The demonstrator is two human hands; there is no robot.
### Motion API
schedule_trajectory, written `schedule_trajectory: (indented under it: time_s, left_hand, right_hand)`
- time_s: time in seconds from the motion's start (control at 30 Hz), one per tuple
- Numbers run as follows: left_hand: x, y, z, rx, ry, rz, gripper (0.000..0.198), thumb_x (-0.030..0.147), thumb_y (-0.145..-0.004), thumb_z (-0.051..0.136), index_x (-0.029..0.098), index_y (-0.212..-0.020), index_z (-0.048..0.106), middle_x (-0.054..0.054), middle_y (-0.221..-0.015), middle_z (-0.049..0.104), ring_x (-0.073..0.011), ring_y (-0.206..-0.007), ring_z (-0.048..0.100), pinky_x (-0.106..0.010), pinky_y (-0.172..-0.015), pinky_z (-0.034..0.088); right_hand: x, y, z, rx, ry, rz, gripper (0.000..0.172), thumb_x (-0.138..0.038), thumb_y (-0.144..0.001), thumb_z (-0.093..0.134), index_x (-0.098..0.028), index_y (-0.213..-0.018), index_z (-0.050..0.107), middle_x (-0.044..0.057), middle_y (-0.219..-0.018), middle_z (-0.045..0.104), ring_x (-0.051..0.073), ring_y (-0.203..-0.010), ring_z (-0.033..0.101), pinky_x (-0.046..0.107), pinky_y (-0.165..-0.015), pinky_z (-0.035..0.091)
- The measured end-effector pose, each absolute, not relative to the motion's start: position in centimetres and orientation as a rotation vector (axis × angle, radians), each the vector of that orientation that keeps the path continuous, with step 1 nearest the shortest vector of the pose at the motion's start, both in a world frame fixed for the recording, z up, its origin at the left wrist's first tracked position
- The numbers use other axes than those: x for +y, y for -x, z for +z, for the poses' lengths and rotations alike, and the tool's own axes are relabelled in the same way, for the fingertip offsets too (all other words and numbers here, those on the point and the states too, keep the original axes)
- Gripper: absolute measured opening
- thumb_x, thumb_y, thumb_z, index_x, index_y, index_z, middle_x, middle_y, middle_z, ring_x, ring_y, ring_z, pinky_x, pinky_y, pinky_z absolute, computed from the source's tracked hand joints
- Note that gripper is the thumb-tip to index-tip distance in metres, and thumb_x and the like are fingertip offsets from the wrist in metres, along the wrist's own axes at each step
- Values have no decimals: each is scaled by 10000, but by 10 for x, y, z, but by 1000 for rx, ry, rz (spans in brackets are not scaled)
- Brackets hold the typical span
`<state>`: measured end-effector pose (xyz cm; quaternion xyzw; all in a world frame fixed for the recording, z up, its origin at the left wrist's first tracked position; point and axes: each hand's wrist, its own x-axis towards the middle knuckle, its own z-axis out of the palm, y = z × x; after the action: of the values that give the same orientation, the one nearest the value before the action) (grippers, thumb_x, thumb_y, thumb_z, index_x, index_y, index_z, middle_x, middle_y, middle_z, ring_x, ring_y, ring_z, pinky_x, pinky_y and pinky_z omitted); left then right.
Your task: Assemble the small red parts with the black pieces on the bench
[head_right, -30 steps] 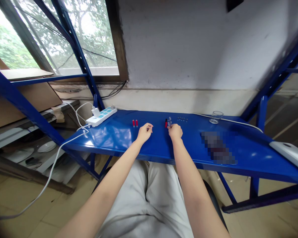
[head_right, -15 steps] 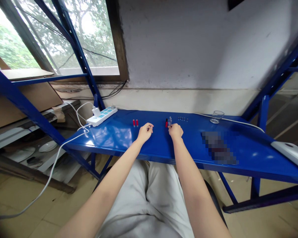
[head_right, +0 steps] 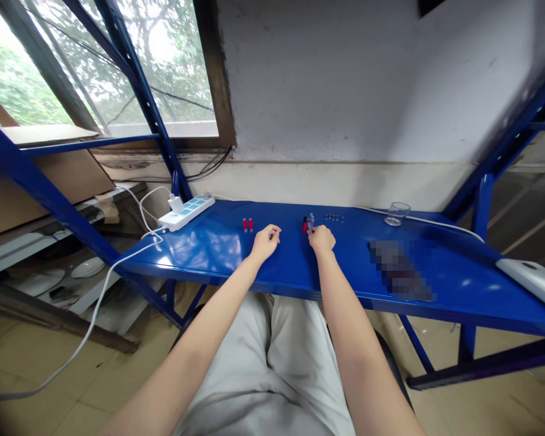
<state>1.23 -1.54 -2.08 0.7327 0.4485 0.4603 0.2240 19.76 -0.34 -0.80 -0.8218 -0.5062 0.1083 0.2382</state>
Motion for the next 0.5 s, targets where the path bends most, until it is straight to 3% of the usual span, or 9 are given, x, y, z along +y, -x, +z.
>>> schedule_trajectory:
  time_s: [0.2, 0.37, 0.5]
  left_hand:
    - [-21, -10, -11, 1242, -2078, 1355, 199, 194, -828, 427, 211, -945, 587, -18, -710, 618, -127, -627, 559, -243, -633, 422]
    - [-5, 26, 30, 1363, -2177, 1476, 206, 195, -819, 438, 182, -954, 593, -44, -802, 632, -150, -763, 569, -277, -744, 437]
    - [18, 61, 64, 1524, -2424, 1274, 227, 219, -793, 481, 159, -962, 620, -76, -932, 638, -192, -919, 537, -336, -876, 398]
  right_hand:
    - [-3, -198, -8, -1393, 2252, 316, 320, -376, -774, 549, -244, -1039, 670, 122, -1027, 652, 276, -973, 602, 338, -728, 463]
    - [-2, -199, -9, -1399, 2238, 315, 335, -374, -770, 554, -220, -1045, 668, 132, -1019, 654, 277, -980, 599, 335, -745, 460]
    - [-4, -198, -10, -1414, 2235, 312, 337, -364, -776, 549, -212, -1054, 662, 138, -1026, 650, 277, -981, 599, 327, -742, 457]
